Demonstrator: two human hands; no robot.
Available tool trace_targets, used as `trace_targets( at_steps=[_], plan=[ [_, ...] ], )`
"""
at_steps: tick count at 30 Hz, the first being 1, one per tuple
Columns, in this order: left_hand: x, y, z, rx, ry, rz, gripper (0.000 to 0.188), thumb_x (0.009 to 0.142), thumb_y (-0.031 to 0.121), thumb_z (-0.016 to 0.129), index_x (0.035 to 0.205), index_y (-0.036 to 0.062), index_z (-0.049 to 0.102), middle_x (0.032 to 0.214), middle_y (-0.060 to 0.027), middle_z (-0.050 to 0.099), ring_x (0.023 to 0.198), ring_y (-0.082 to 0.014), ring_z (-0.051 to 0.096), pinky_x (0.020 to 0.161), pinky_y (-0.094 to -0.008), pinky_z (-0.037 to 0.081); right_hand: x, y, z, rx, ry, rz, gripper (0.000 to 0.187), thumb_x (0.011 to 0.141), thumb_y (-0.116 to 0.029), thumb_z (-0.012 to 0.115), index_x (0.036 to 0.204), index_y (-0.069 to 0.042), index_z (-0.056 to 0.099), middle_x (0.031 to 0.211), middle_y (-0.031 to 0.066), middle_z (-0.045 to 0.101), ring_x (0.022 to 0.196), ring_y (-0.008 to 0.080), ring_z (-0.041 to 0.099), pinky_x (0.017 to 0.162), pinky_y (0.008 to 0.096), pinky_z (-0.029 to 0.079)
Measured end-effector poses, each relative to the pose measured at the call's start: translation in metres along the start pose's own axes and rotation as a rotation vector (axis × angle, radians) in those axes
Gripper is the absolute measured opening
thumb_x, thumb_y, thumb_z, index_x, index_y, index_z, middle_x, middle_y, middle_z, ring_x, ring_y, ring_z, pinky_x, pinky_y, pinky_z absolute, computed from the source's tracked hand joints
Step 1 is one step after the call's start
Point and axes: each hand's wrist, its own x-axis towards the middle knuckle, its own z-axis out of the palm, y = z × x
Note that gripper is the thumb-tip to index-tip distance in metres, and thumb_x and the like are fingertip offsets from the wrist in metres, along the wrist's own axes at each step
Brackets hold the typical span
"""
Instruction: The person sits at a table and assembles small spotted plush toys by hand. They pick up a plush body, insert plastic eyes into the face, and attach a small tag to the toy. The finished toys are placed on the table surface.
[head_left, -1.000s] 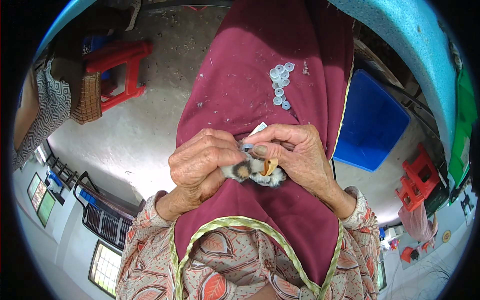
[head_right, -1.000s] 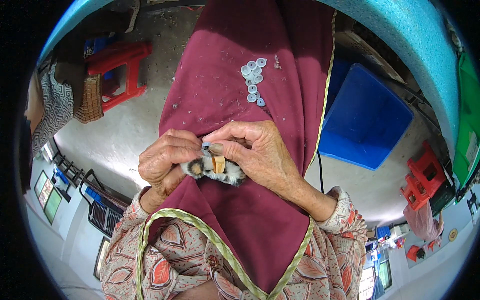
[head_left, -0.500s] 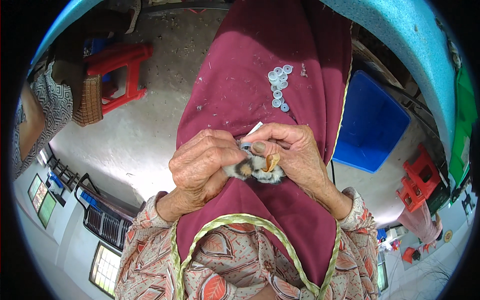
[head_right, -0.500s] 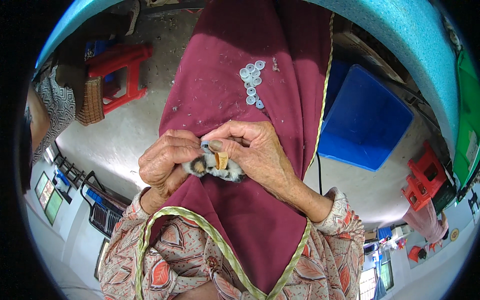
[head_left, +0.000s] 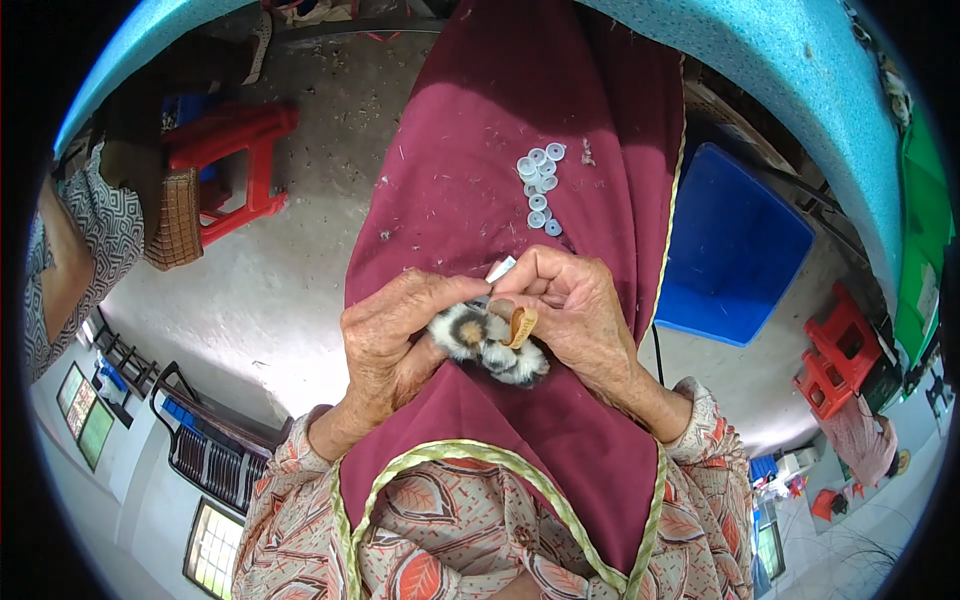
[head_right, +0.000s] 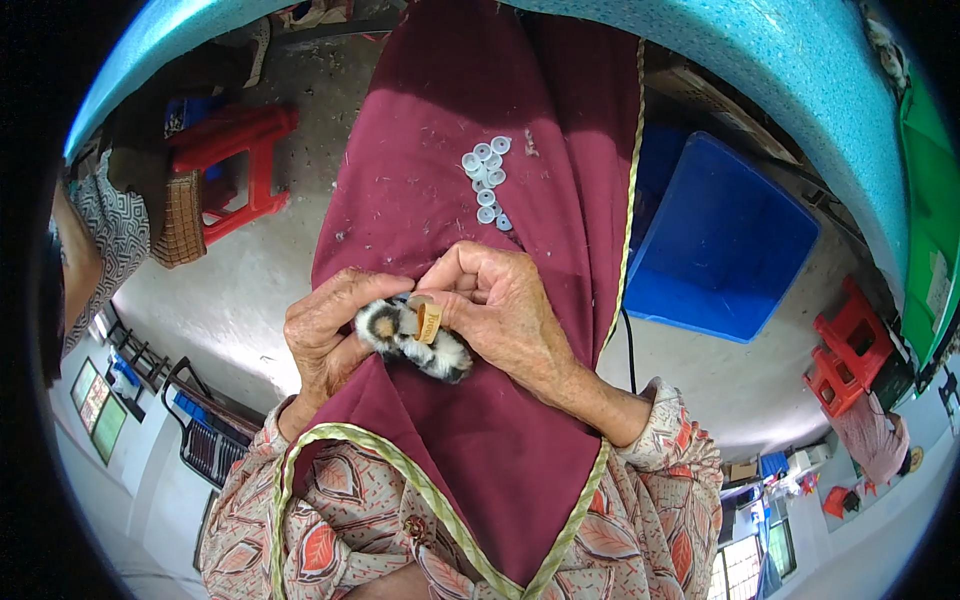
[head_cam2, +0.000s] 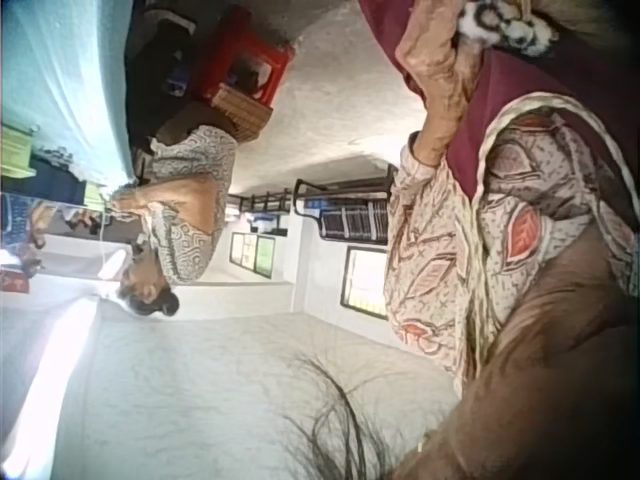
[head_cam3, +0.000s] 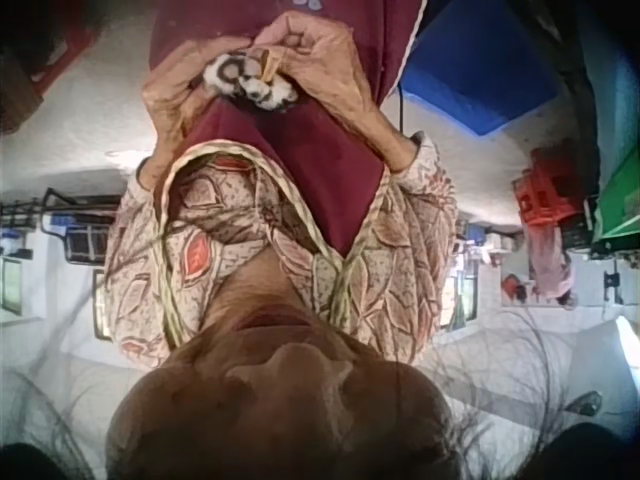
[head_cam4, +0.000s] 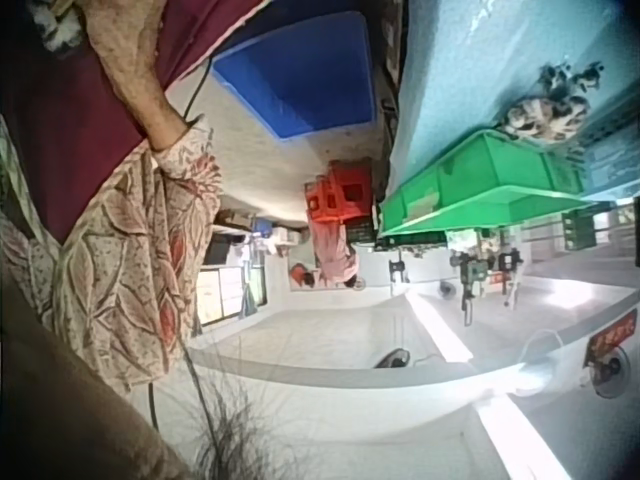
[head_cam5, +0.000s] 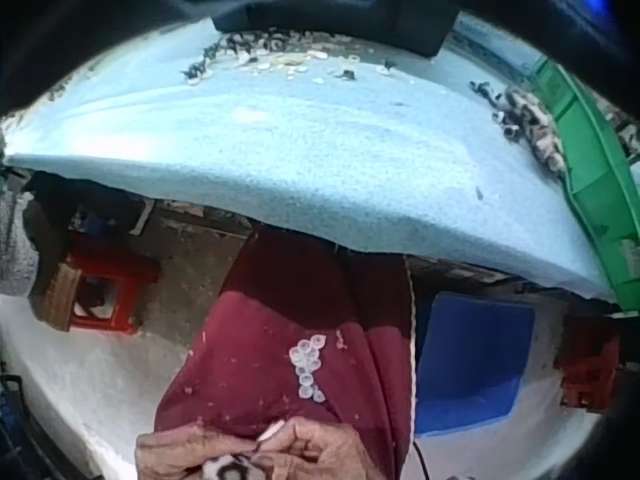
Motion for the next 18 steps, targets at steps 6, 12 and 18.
trace_targets(
  at_steps=[6, 12, 18],
  plan=[
    [0.002, -0.003, 0.0, -0.029, -0.035, 0.073, 0.026, 0.071, 0.001, 0.067, 0.097, -0.0006, 0.064, 0.089, -0.012, 0.066, 0.079, -0.0225, 0.065, 0.068, -0.03, 0.051, -0.012, -0.006, -0.01, -0.061, -0.202, -0.083, 0.032, 0.075, -0.009, 0.076, 0.095, 0.001, 0.053, 0.094, 0.0075, 0.061, 0.087, 0.0148, 0.063, 0.077, 0.0293, 0.053],
    [0.0, -0.007, 0.007, -0.138, -0.039, -0.014, 0.027, 0.071, 0.001, 0.067, 0.098, -0.0003, 0.062, 0.086, -0.0109, 0.064, 0.076, -0.0217, 0.064, 0.066, -0.0289, 0.05, -0.016, -0.014, -0.002, -0.707, -0.123, -0.301, 0.042, 0.066, -0.018, 0.081, 0.093, -0.003, 0.053, 0.087, 0.0109, 0.059, 0.077, 0.0276, 0.063, 0.067, 0.0365, 0.05],
    [0.0, -0.007, 0.0, -0.058, -0.032, 0.153, 0.027, 0.07, 0.008, 0.071, 0.095, -0.0001, 0.065, 0.079, -0.0095, 0.065, 0.064, -0.0192, 0.061, 0.059, -0.0301, 0.049, -0.015, -0.01, -0.001, -0.711, -0.092, -0.343, 0.043, 0.062, -0.017, 0.084, 0.093, -0.004, 0.057, 0.083, 0.0058, 0.063, 0.073, 0.0169, 0.064, 0.063, 0.0291, 0.049]
  ],
)
